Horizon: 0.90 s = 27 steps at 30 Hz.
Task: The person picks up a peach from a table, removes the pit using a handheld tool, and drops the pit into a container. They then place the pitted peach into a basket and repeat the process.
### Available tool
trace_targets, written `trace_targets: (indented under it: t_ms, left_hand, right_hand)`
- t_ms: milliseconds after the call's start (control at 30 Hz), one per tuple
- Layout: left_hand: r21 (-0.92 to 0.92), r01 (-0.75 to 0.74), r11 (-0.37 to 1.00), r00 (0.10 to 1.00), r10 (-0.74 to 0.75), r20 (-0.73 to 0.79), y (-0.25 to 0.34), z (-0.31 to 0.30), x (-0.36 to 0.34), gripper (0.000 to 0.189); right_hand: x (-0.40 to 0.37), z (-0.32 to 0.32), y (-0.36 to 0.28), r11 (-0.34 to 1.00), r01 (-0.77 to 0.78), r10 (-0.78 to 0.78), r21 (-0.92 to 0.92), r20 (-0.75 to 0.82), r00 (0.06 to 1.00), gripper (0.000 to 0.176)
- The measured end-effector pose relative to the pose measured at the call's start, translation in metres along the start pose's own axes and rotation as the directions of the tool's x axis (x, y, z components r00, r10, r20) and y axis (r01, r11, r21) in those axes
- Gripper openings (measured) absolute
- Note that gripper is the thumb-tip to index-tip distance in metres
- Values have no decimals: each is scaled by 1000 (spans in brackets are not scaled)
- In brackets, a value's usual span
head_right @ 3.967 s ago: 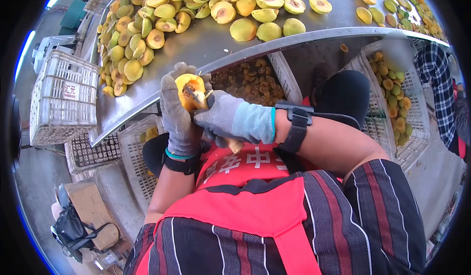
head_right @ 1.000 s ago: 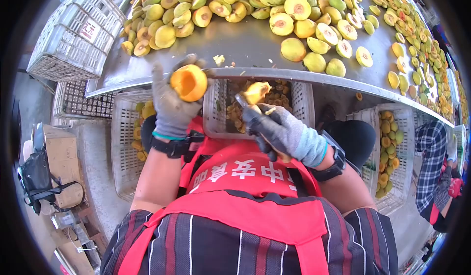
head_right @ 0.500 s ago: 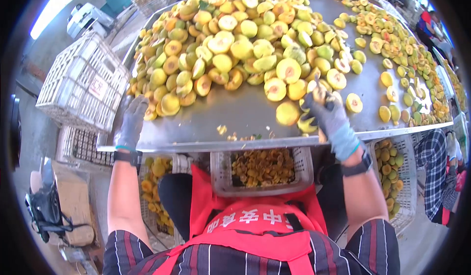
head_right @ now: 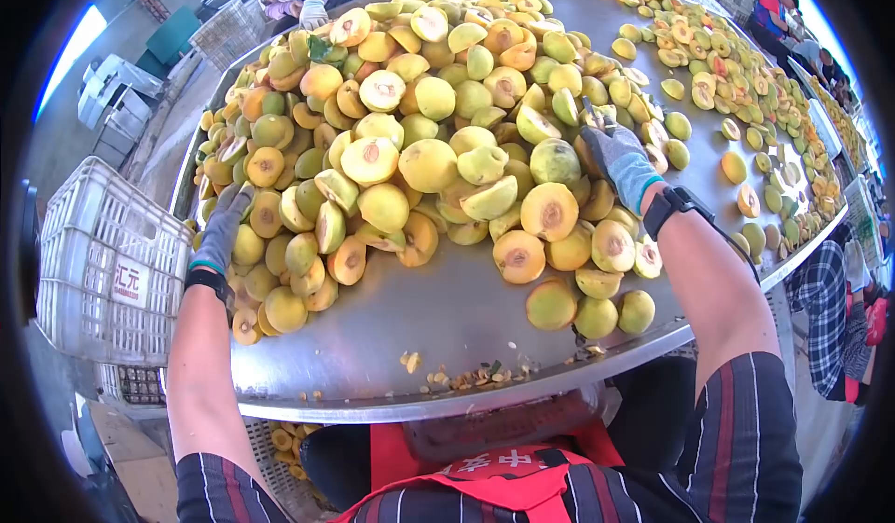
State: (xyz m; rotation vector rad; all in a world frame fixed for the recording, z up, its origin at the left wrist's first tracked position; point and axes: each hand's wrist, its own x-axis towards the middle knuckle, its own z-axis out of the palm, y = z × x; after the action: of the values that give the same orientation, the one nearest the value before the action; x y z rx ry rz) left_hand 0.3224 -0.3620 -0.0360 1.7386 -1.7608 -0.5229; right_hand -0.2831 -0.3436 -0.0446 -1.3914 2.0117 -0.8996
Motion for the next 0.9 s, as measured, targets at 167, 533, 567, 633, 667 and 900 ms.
trace_targets:
  t_ms: [167,533,567,633,667,900]
  left_hand:
    - [-378,214,901,974,-227,9,29,13,-10,64]
    - [-188,43,981,982,-7,186,61,23,-78,61]
    - [-196,25,980,983,11,183,62,24,-85,61]
    - [-127,-1,992,984,24,175,84,21,-95,59]
    - [-71,-65,995,984,75,159,86,21,-98,58]
    - [171,-364,915,928,371,-9,105,19,-125,45]
  right_hand:
    - [5,16,-22,957,-166,130,236,159,979,41]
    - [-70,123,-119,933,10,-234,360,585,777,37]
    - [-75,128,-124,930,114,-313,350,587,747,36]
    - [-72,151,-121,817,508,-575,272,455,680,35]
    - [-75,152,-125,816,505,-577,282,462,674,35]
    - [-116,97,-158,859,251,-507,447,670,543,32]
